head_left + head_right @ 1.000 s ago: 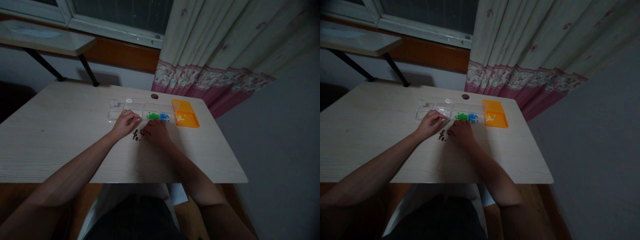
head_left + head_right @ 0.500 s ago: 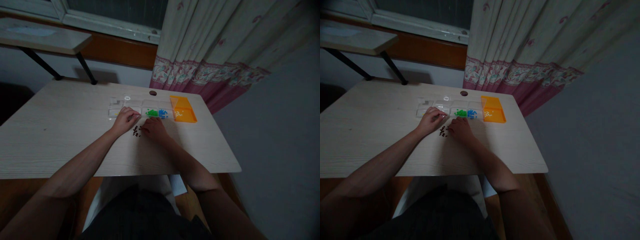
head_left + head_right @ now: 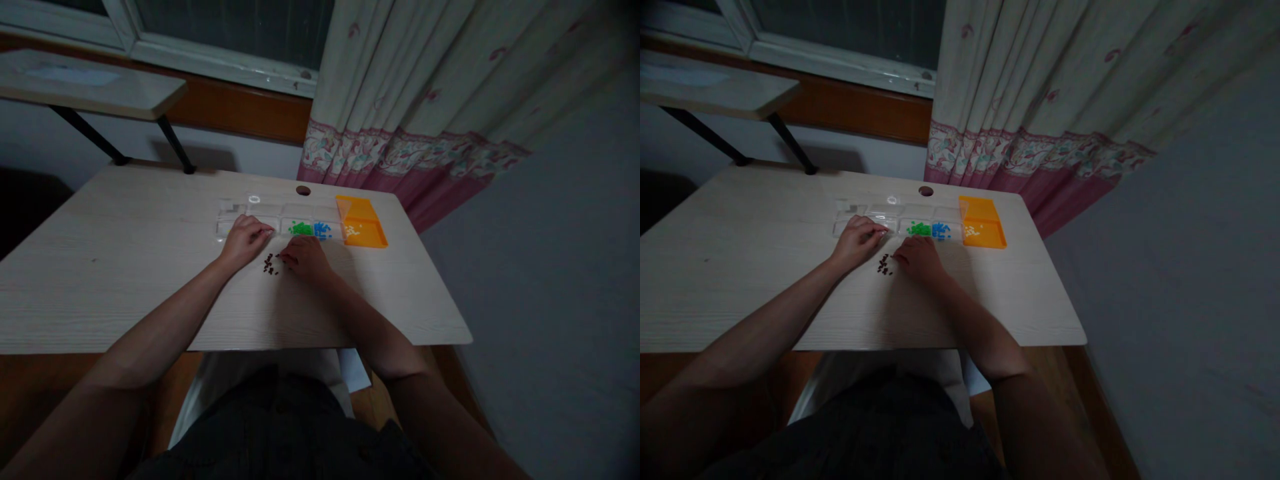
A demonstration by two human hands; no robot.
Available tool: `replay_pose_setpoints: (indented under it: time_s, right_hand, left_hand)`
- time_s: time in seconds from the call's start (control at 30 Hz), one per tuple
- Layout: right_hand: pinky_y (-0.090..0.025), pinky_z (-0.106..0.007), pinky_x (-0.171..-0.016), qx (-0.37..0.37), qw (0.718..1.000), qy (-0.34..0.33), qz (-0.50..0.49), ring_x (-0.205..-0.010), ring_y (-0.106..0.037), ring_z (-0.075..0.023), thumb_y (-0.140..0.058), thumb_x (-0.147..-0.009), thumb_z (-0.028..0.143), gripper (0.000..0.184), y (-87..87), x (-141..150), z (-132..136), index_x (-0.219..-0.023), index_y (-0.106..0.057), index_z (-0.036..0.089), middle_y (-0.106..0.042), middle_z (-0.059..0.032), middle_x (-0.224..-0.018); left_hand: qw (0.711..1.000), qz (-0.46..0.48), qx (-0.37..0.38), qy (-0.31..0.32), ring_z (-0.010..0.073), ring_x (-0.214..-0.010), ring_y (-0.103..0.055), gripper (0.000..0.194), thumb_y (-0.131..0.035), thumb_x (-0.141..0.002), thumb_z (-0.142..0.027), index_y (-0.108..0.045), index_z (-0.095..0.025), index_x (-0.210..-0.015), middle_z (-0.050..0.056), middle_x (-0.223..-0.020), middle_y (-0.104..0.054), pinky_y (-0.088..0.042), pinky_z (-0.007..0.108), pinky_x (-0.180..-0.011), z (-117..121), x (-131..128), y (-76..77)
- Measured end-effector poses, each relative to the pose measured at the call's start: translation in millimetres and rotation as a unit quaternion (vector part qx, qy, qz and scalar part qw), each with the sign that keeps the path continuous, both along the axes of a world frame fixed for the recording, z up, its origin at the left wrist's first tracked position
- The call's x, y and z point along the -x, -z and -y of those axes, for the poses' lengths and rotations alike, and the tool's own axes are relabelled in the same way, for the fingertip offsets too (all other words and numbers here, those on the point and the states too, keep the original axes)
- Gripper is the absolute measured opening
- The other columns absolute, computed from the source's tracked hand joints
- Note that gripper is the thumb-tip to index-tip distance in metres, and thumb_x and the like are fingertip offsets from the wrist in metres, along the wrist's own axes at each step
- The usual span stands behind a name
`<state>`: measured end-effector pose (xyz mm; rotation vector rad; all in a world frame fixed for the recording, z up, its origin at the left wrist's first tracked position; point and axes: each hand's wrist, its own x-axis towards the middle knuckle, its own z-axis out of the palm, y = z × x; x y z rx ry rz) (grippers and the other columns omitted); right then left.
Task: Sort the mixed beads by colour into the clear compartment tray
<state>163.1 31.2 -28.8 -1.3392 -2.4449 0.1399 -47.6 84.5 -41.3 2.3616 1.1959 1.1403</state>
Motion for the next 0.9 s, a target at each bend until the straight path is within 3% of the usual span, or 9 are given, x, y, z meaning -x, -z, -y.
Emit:
replay_pose_setpoints:
  time_s: [0.4,0.67,0.9]
  right_hand:
    - [-0.035,-0.034,-0.092,0.012,1.0,-0.007,-0.012,-0.101,-0.059,-0.0207,-0.062,-0.093,0.029,0.018,1.1,-0.3,-1.8,-0.097,-0.078,0.022,-0.072,-0.0049,-0.097]
    - [-0.034,-0.034,-0.092,0.013,1.0,-0.006,-0.016,-0.098,-0.059,-0.0198,-0.061,-0.093,0.03,0.018,0.0,0.8,-1.8,-0.096,-0.077,0.021,-0.072,-0.0052,-0.098]
    - [-0.036,-0.035,-0.09,0.016,1.0,0.002,-0.016,-0.098,-0.058,-0.0203,-0.06,-0.094,0.029,0.019,-1.6,0.2,-1.9,-0.096,-0.077,0.021,-0.072,-0.0062,-0.099]
  left_hand:
    - [0.993,-0.033,-0.013,-0.116,0.0274,-0.1,-0.053,0.021,-0.061,-0.091,-0.036,-0.076,-0.022,-0.099,0.007,-0.09,-0.063,-0.041,0.045,-0.094,-5.4,7.6,3.0]
    - [0.994,-0.026,-0.026,-0.107,0.0212,-0.094,-0.043,0.029,-0.059,-0.094,-0.039,-0.075,-0.016,-0.104,0.008,-0.09,-0.061,-0.035,0.038,-0.089,-10.0,12.7,8.5]
    - [0.994,-0.025,-0.029,-0.104,0.0217,-0.094,-0.043,0.028,-0.056,-0.096,-0.031,-0.074,-0.014,-0.11,0.008,-0.089,-0.06,-0.034,0.039,-0.089,-13.1,13.8,13.1]
